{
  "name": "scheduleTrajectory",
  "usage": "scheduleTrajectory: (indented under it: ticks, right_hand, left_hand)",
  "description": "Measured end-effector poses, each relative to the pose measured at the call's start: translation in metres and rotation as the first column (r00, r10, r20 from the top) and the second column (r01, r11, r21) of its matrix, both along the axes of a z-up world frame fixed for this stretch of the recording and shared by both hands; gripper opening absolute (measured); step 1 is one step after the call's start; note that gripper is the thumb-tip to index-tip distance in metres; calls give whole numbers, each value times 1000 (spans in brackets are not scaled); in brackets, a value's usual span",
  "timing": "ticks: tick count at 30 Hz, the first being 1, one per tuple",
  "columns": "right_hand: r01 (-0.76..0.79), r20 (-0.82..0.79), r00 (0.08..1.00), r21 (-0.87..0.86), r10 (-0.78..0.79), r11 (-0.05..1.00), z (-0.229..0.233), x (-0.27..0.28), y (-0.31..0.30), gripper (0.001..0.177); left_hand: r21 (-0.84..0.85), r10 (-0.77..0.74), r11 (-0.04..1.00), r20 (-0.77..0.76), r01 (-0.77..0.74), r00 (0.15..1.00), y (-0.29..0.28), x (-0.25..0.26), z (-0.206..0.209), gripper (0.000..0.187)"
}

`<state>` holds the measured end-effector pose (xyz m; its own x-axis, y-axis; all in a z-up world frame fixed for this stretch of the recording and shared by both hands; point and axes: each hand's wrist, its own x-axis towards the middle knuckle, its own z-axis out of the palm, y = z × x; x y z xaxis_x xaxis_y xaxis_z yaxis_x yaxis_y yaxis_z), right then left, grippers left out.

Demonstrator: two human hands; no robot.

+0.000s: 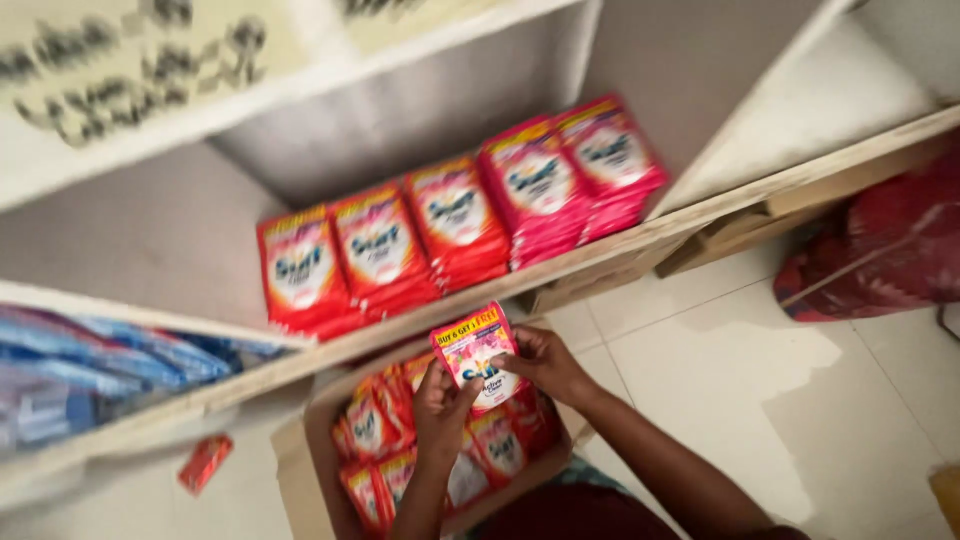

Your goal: The person repeatedly takes red packets of Surf detergent from a cardboard box on the floor and places them onto a white shelf. The person arranges the packets in neat rows on the shelf, working from the box until the shelf is filled.

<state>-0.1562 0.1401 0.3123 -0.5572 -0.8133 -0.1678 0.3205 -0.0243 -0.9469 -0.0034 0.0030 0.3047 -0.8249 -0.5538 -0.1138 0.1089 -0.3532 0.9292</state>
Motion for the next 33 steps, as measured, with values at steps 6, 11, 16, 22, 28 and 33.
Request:
scheduleTrajectory:
  ticks: [6,11,16,22,28,33]
  right_hand:
    - [55,-270,961,3,-52,998,88,-105,13,30]
    - [154,-505,862,188,-39,970,126,-224,5,35]
    - [302,-759,651,272,10,914,166,-281,-10,41]
    - [632,-899,341,436,275,640,152,-320,-35,25]
    - [684,-855,314,505,412,526,173,-309,-36,21]
    - [706,-854,243,481,460,519,188,-303,-29,18]
  left_hand:
    - [-59,-73,995,156,83,985,-7,-98,125,62]
    - [-89,-201,977,-70,195,977,-40,-214,122,62]
    - [-76,-331,941,-19,329,943,-53,-305,114,57]
    - [-16,-282,958,135,286,950,-54,-385,66,58]
    - [-111,-177,970,278,215,944,-28,-410,67,60]
    - [-225,-91,957,365,182,927,-21,-414,71,62]
